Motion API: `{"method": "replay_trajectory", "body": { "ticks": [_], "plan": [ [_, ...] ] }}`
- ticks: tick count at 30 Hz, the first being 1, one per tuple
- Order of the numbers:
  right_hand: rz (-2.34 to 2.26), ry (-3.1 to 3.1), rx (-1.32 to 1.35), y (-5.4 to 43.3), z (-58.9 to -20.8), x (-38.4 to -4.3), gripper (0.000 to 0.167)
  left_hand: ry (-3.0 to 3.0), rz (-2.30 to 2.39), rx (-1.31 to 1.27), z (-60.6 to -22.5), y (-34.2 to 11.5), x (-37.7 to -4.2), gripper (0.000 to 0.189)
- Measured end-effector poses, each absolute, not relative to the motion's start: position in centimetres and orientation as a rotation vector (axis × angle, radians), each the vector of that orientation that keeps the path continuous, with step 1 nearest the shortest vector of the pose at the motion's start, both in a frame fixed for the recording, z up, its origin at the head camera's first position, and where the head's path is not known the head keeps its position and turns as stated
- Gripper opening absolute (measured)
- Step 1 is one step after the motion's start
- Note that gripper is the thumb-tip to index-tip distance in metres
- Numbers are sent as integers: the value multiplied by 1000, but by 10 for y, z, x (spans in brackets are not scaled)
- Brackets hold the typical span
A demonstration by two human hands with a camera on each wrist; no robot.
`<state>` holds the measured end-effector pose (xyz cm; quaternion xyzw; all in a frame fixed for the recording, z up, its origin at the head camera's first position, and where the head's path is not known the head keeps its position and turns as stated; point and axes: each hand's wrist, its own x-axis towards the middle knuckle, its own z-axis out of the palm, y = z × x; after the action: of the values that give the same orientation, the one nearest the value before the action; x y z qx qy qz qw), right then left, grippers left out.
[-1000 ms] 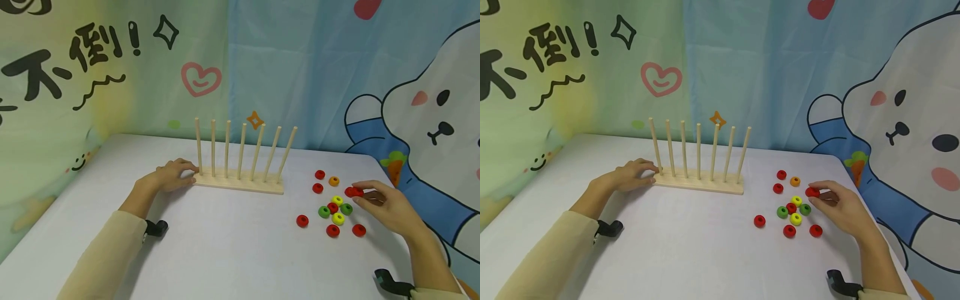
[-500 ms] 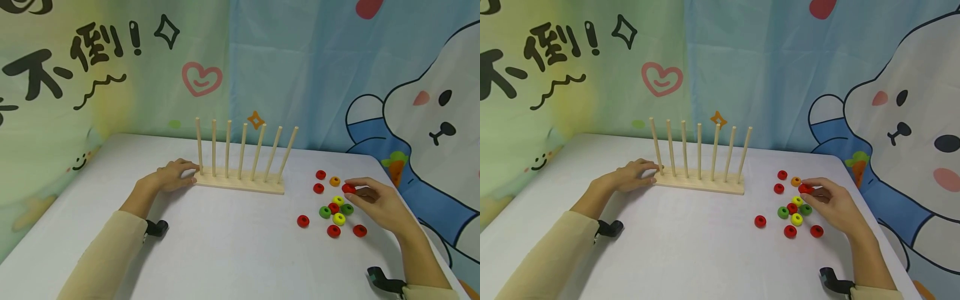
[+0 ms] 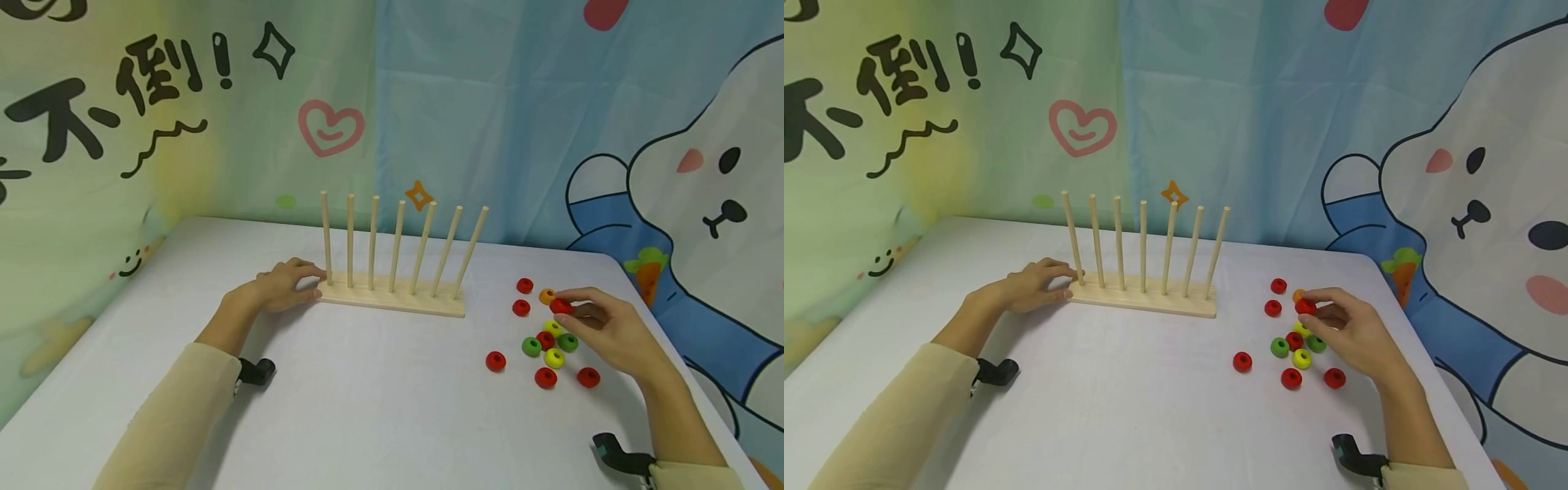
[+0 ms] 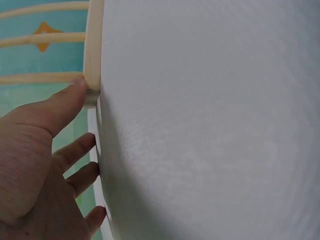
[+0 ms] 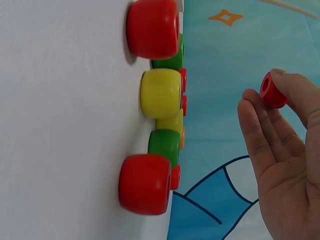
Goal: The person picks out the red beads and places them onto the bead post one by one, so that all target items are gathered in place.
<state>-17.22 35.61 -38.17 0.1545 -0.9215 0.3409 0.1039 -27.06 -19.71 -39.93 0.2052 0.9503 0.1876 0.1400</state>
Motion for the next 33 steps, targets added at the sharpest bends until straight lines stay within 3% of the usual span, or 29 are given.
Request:
{"method": "replay_trajectory", "body": {
  "ticks": [33],
  "plan": [
    [1030, -2679, 673, 308, -357, -198, 39, 2742, 551, 575, -401, -200, -272, 54]
  ]
}}
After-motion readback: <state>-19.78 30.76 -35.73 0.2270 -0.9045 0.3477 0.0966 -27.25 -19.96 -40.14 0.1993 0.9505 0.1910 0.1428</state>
